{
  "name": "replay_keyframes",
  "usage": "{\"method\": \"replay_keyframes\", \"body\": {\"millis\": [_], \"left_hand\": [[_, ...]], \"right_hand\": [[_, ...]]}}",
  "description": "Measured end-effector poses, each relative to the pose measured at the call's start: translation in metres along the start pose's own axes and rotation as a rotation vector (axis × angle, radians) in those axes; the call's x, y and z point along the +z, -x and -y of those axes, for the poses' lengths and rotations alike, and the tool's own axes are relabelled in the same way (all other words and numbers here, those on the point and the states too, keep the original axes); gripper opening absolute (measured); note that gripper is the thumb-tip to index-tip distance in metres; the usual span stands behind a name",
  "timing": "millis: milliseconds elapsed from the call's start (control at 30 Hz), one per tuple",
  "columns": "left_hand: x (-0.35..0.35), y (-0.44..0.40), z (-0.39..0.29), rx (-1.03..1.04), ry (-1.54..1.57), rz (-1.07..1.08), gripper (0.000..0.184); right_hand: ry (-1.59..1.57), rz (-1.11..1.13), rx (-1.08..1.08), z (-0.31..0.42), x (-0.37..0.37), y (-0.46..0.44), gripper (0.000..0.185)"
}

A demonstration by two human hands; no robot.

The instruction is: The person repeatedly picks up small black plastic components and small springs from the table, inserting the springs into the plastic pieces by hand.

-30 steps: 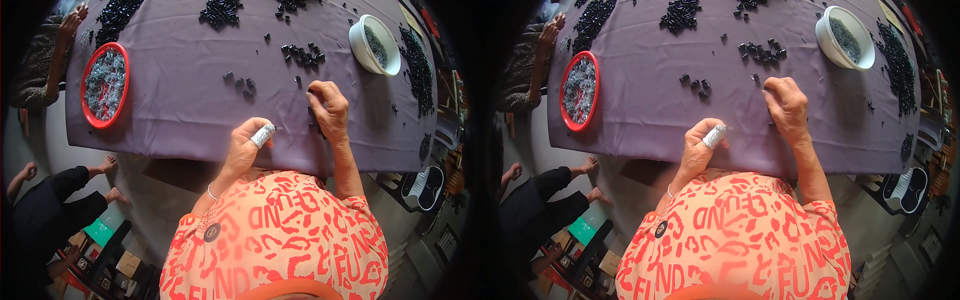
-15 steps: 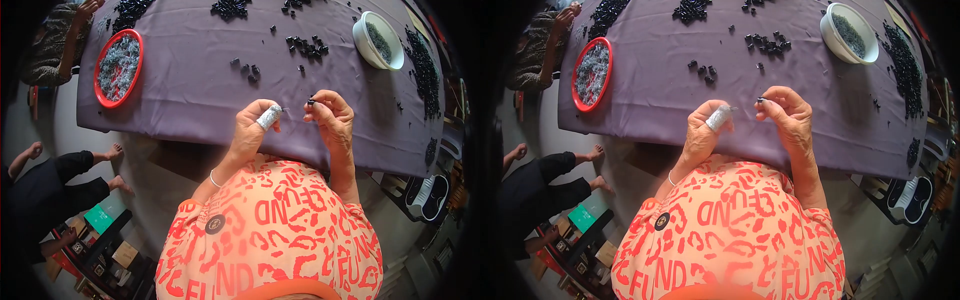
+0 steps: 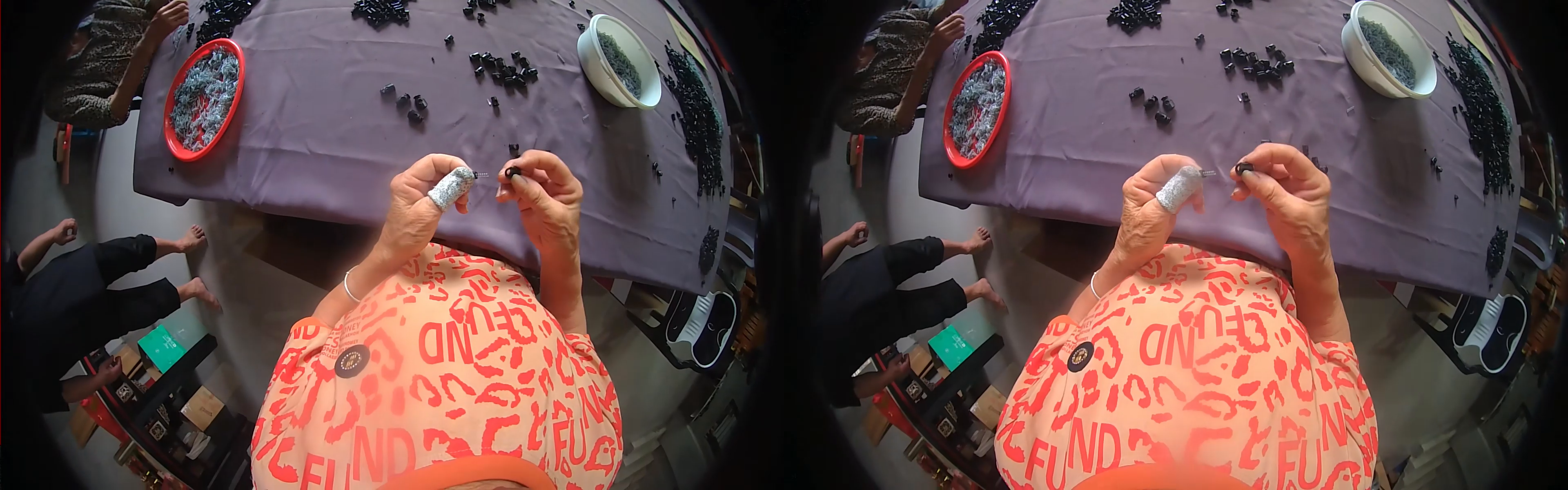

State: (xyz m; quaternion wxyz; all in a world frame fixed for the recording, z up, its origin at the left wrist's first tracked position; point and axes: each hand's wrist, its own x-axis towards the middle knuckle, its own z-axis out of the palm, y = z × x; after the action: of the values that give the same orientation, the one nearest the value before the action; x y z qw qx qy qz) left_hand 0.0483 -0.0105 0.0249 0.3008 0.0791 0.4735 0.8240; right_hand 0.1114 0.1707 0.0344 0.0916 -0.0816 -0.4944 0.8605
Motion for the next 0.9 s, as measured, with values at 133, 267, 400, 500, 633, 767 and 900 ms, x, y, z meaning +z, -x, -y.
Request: {"method": "replay_keyframes", "body": {"millis": [133, 267, 400, 500, 633, 767, 900], "left_hand": [[0.002, 0.003, -0.004, 0.035, -0.072, 0.023, 0.015], [0.003, 0.005, -0.002, 0.104, -0.128, 0.054, 0.013], [0.004, 0.007, -0.001, 0.153, -0.156, 0.033, 0.012], [0.003, 0.009, -0.002, 0.174, -0.199, -0.003, 0.013], [0.001, 0.009, -0.003, 0.194, -0.239, 0.003, 0.012], [0.000, 0.009, -0.003, 0.211, -0.270, 0.018, 0.012], [-0.002, 0.008, -0.001, 0.222, -0.280, 0.032, 0.009]], "right_hand": [[0.292, -0.050, -0.141, 0.009, 0.014, 0.012, 0.017], [0.387, -0.043, -0.163, 0.017, 0.030, 0.018, 0.019], [0.540, -0.067, -0.193, 0.014, 0.038, 0.019, 0.021], [0.631, -0.062, -0.246, 0.012, 0.038, 0.017, 0.021], [0.679, -0.038, -0.266, 0.010, 0.035, 0.015, 0.021], [0.602, -0.023, -0.220, 0.005, 0.038, 0.016, 0.022], [0.484, -0.021, -0.131, 0.006, 0.038, 0.017, 0.022]]}}
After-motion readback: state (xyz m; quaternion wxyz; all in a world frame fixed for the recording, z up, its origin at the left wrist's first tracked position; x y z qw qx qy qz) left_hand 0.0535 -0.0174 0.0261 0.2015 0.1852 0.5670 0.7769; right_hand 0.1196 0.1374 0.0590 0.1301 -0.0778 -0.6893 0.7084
